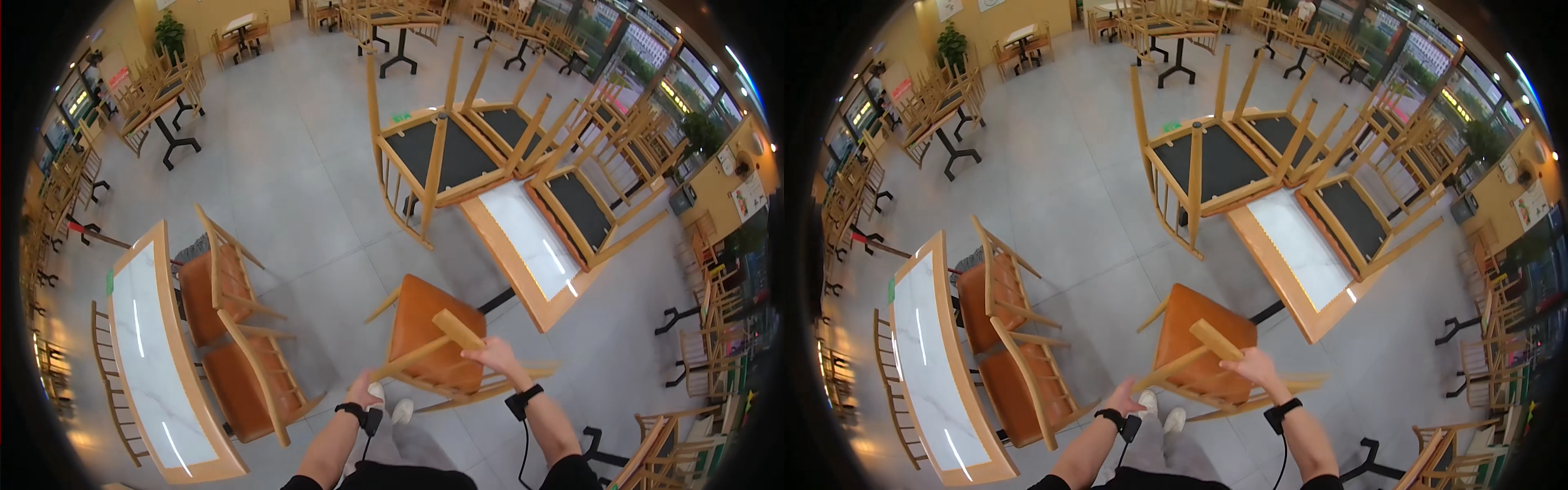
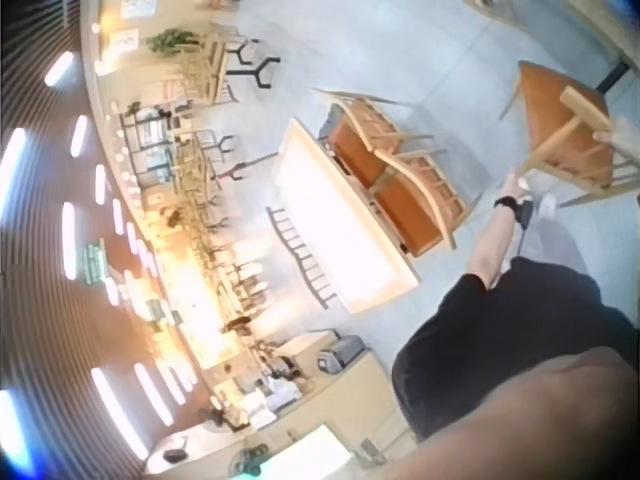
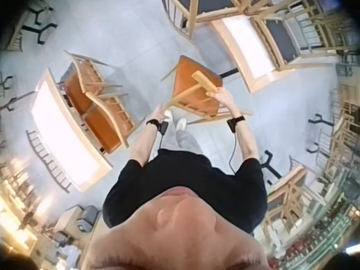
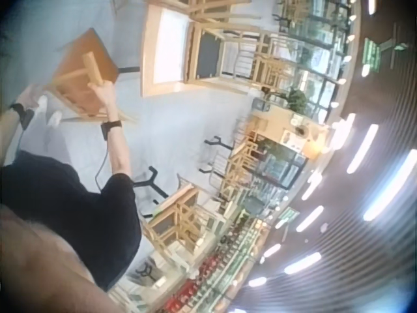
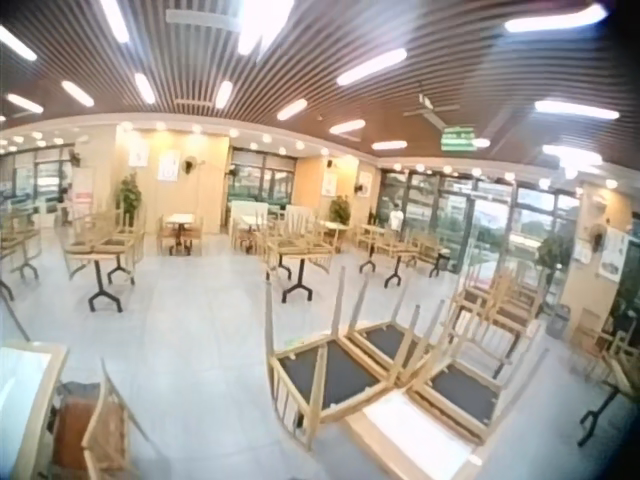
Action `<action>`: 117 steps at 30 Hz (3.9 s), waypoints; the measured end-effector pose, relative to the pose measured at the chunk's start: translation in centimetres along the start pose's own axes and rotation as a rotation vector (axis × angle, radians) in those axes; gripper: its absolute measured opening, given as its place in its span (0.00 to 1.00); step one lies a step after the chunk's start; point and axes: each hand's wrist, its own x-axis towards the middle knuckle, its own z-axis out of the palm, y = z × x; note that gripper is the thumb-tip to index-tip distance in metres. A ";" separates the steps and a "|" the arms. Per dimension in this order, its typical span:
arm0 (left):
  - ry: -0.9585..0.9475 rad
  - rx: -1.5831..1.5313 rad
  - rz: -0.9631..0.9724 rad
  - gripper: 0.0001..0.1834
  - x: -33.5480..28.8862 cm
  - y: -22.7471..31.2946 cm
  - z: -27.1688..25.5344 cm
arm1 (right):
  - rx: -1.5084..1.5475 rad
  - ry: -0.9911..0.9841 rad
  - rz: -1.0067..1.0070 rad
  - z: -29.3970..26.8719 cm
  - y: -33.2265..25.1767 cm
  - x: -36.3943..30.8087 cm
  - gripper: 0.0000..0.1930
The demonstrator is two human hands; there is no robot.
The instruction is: Picking up chairs from the floor and placing them upside down on top of dining tables.
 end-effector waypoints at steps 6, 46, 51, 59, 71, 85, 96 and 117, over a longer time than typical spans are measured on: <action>0.092 -1.056 -0.155 0.35 4.9 -9.9 -4.1 | 0.199 -0.110 -0.114 -1.0 -0.3 -8.3 0.20; -1.221 0.067 0.566 0.11 -29.7 21.8 25.9 | 0.693 0.295 -0.531 -7.0 -11.8 -37.5 0.14; -1.127 0.707 1.076 0.23 -29.6 24.5 20.5 | 0.510 0.458 -0.686 -4.6 -12.4 -38.2 0.13; 0.414 0.744 1.775 0.20 -28.4 28.5 -0.3 | 0.670 0.706 -0.542 -3.9 -7.8 -38.7 0.11; -0.173 -0.466 0.911 0.18 -22.9 32.1 3.3 | 0.841 0.984 -0.532 -3.6 -5.2 -36.2 0.11; -0.432 -0.023 0.987 0.23 -9.5 47.5 16.0 | 1.287 1.526 -0.464 -7.6 0.8 -19.5 0.11; -0.406 0.078 0.893 0.23 1.6 53.9 17.4 | 1.377 1.542 -0.340 -9.0 -0.4 -8.5 0.11; -0.517 0.072 0.828 0.24 11.4 57.9 16.7 | 1.317 1.590 -0.223 -10.3 -4.2 -1.5 0.12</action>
